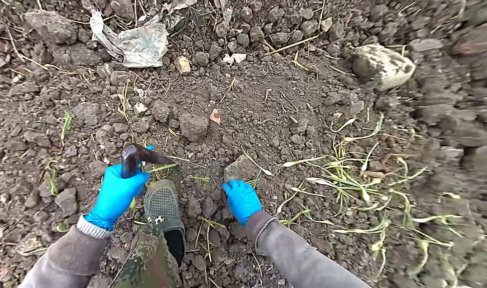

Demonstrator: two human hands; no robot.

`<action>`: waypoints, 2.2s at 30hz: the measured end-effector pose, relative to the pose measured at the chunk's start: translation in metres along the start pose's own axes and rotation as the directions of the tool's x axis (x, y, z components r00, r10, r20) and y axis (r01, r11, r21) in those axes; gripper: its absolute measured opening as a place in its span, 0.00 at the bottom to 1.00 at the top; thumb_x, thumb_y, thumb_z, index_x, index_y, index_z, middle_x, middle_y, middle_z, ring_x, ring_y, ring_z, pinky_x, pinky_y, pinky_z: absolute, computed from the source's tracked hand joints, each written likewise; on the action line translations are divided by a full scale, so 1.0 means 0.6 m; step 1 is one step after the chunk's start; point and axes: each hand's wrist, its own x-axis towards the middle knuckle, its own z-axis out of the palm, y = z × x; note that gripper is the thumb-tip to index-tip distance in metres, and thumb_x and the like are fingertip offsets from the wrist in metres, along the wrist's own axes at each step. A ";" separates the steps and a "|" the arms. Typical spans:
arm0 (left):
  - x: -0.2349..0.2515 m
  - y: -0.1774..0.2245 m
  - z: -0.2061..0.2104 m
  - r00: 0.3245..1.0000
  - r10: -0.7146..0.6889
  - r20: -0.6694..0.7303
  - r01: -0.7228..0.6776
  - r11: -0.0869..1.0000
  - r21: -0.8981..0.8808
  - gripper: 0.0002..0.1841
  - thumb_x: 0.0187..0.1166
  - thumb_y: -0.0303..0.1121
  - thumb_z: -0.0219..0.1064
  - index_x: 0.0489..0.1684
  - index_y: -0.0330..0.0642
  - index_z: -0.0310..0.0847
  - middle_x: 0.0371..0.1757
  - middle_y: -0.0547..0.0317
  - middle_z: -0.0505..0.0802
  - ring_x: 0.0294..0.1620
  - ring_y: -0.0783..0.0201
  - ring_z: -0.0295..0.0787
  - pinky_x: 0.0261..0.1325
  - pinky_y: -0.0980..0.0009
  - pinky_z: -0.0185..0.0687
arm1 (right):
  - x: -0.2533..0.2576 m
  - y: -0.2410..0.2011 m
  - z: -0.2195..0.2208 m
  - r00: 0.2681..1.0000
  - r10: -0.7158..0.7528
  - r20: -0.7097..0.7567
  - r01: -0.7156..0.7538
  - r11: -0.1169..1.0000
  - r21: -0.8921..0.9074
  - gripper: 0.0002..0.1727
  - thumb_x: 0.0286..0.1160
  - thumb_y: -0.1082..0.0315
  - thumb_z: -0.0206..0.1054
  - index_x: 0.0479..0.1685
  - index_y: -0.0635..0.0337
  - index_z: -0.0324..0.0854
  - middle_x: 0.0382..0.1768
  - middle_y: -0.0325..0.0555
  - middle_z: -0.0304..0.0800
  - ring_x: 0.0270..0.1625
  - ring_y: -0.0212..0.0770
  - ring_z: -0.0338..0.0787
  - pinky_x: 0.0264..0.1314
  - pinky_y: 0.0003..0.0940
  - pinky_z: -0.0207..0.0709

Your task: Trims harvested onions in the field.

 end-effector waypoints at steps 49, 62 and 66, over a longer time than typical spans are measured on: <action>0.192 0.121 0.062 0.991 -0.046 0.128 -0.002 0.935 0.356 0.08 0.71 0.26 0.71 0.22 0.44 0.82 0.12 0.60 0.77 0.11 0.64 0.68 0.16 0.64 0.61 | 0.057 0.052 -0.113 0.919 0.283 -0.274 -0.188 0.927 0.326 0.22 0.90 0.53 0.56 0.66 0.55 0.87 0.60 0.54 0.94 0.61 0.57 0.94 0.60 0.61 0.85; 0.211 0.083 0.059 0.987 -0.087 0.134 0.046 0.958 0.282 0.06 0.69 0.26 0.72 0.23 0.42 0.82 0.14 0.60 0.78 0.14 0.64 0.70 0.20 0.63 0.66 | 0.246 -0.071 -0.211 0.949 0.076 -0.307 0.010 0.963 0.268 0.16 0.89 0.62 0.59 0.57 0.56 0.91 0.54 0.54 0.92 0.57 0.56 0.93 0.56 0.58 0.86; 0.219 0.024 0.050 0.980 -0.162 0.115 0.146 0.980 0.135 0.03 0.71 0.27 0.68 0.36 0.38 0.86 0.14 0.59 0.77 0.12 0.65 0.70 0.18 0.66 0.68 | 0.305 -0.108 -0.211 0.987 -0.046 -0.153 0.068 0.988 0.141 0.14 0.87 0.64 0.60 0.56 0.55 0.91 0.58 0.53 0.91 0.61 0.57 0.91 0.60 0.58 0.85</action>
